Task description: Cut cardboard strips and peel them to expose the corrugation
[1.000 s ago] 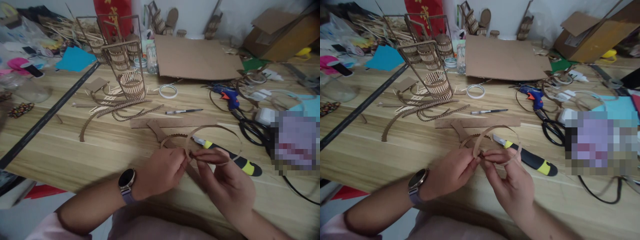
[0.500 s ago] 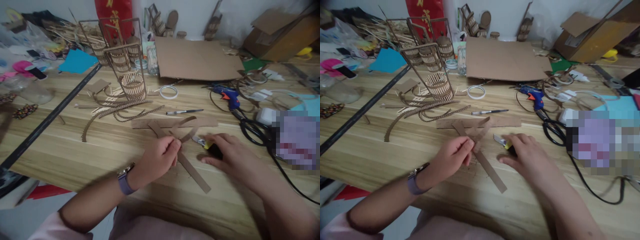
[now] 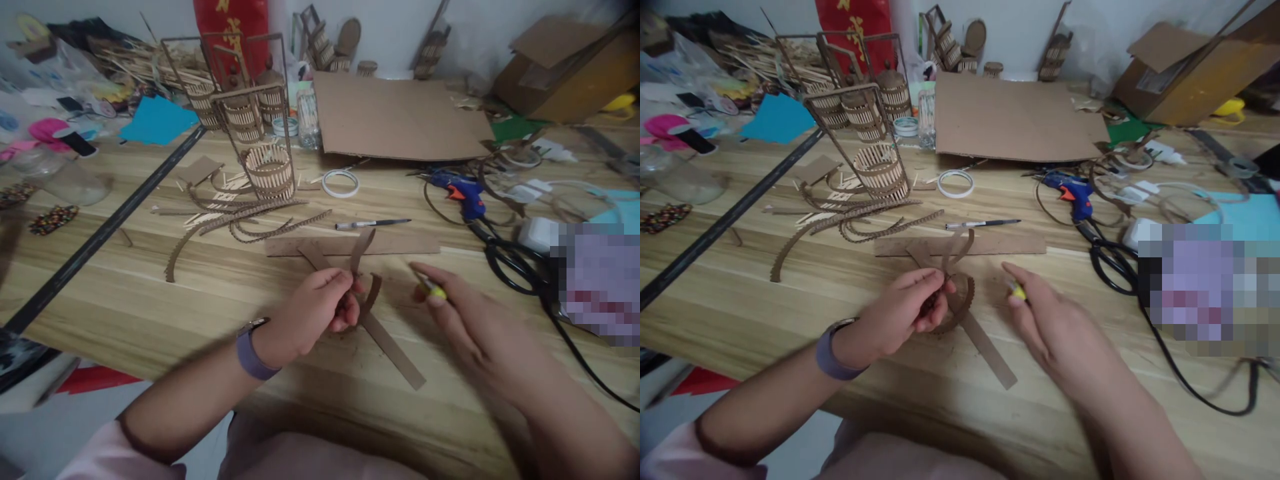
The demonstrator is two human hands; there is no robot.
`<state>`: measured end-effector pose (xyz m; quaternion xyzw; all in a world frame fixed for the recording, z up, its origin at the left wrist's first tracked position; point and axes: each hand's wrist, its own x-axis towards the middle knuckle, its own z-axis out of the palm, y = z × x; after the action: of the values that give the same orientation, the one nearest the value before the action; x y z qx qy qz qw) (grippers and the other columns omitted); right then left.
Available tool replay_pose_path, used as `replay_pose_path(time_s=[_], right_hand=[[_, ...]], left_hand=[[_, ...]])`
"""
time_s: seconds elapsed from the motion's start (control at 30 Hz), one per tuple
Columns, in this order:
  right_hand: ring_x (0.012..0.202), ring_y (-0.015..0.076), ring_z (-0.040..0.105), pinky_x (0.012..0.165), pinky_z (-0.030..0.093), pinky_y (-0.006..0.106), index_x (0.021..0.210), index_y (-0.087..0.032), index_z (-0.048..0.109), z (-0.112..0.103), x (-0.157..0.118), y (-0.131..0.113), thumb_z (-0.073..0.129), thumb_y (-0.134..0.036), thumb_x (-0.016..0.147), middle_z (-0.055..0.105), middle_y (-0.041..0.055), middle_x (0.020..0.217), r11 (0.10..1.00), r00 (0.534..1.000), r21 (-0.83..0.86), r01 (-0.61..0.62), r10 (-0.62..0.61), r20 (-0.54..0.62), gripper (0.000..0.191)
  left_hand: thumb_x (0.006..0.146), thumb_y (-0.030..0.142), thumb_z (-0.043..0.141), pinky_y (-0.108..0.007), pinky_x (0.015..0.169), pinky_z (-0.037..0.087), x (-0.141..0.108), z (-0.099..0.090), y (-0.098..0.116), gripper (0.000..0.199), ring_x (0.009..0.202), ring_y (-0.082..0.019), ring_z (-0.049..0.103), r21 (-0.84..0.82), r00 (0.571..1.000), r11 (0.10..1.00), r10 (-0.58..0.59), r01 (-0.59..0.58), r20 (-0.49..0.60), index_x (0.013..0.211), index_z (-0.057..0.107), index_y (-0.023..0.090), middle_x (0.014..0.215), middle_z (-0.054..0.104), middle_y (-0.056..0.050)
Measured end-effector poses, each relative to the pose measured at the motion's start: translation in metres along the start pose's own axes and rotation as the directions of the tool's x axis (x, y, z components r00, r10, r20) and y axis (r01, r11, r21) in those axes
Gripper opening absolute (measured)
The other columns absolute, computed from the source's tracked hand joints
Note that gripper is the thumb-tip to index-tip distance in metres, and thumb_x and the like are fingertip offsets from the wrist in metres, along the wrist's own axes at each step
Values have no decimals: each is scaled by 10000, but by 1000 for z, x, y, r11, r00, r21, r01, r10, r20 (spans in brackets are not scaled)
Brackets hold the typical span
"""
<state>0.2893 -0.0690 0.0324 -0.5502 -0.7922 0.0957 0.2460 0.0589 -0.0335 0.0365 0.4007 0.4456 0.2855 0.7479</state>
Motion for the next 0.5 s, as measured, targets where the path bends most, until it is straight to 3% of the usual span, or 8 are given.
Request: replay_pose_path(time_s=[0.07,0.13,0.23,0.3,0.37,0.5], right_hand=[[717,249,779,550,578,325,1387,-201,562,-1,-2,-11,424,-492,1042,815,84,925,997,991,79,22,-32,128,472],[753,237,789,563,587,306,1400,-209,546,-1,-4,-23,422,-488,1048,819,90,989,989,983,148,18,-45,180,466],[818,221,799,603,608,287,1429,-213,507,-1,-5,-36,409,-436,1059,816,93,1069,975,983,222,-26,-16,184,442],[774,207,799,579,605,265,1455,-207,485,-2,-5,-41,409,-400,1060,826,77,999,967,983,249,-52,5,183,446],[699,195,790,530,588,245,1476,-198,475,-5,-6,-42,403,-387,1063,828,67,932,965,986,257,-49,6,167,460],[770,221,804,548,608,271,1501,-237,476,-8,-7,-41,424,-386,1051,821,82,1079,968,984,251,-23,-23,178,477]], left_hand=[[1040,322,396,-164,402,280,0,0,-3,282,368,-62,397,48,1000,999,-6,5,21,846,535,170,512,548,45],[1048,357,393,-166,393,313,0,0,-7,294,360,-70,448,80,999,997,-9,5,48,862,529,175,533,577,39],[1060,410,368,-181,392,363,-1,0,-10,326,368,-88,504,125,996,991,27,-37,84,877,519,187,556,593,40],[1064,435,361,-189,403,378,-4,0,-11,345,383,-92,515,202,992,974,89,-105,88,870,514,193,560,592,43],[1067,446,363,-196,436,391,-8,1,-11,356,410,-92,525,310,984,934,160,-177,78,854,506,199,562,592,44],[1074,436,363,-220,513,409,-15,3,-9,374,463,-100,545,494,962,828,263,-264,74,803,486,210,567,594,44]])
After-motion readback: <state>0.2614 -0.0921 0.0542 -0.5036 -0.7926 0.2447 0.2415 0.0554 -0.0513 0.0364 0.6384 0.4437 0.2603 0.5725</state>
